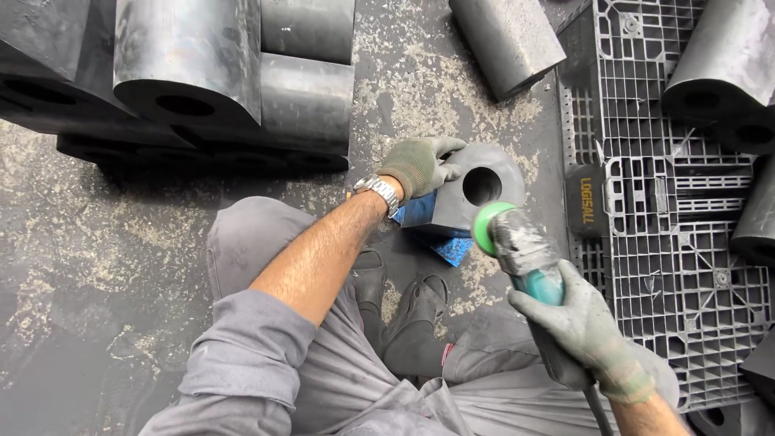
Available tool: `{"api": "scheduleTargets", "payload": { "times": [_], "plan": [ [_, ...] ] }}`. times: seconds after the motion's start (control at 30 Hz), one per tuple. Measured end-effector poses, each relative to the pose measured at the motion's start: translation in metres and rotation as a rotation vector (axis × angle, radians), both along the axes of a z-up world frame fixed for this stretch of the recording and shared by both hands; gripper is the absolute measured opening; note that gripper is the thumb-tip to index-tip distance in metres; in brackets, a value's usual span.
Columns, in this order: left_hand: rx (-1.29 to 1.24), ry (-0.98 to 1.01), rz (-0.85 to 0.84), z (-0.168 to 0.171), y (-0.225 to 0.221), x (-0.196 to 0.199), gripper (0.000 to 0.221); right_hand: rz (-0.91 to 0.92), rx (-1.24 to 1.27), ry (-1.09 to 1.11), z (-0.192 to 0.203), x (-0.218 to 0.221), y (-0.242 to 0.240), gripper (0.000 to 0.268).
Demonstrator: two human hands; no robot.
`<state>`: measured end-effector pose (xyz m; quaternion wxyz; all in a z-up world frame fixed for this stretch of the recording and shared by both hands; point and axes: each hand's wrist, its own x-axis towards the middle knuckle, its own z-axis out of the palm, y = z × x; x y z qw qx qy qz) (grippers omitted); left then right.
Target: Grinding and smoothing the edges of industrial rubber products using an angle grinder.
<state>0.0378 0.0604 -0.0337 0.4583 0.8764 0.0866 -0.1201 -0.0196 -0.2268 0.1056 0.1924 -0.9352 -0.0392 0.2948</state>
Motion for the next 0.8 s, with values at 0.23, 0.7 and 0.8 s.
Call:
{"api": "scheduleTargets", "payload": {
  "times": [0.23,0.7,0.8],
  "plan": [
    [0.006,-0.059,-0.016,-0.006,0.002,-0.002,0.051,-0.059,0.084,0.026,0.0,0.0,-0.032,0.061],
    [-0.036,0.01,-0.035,0.006,0.009,0.0,0.048,-0.065,0.047,0.021,0.008,0.007,-0.014,0.06],
    [-0.089,0.008,-0.019,-0.007,0.005,0.004,0.048,-0.137,0.001,0.067,0.001,0.006,-0.024,0.058]
  ]
}}
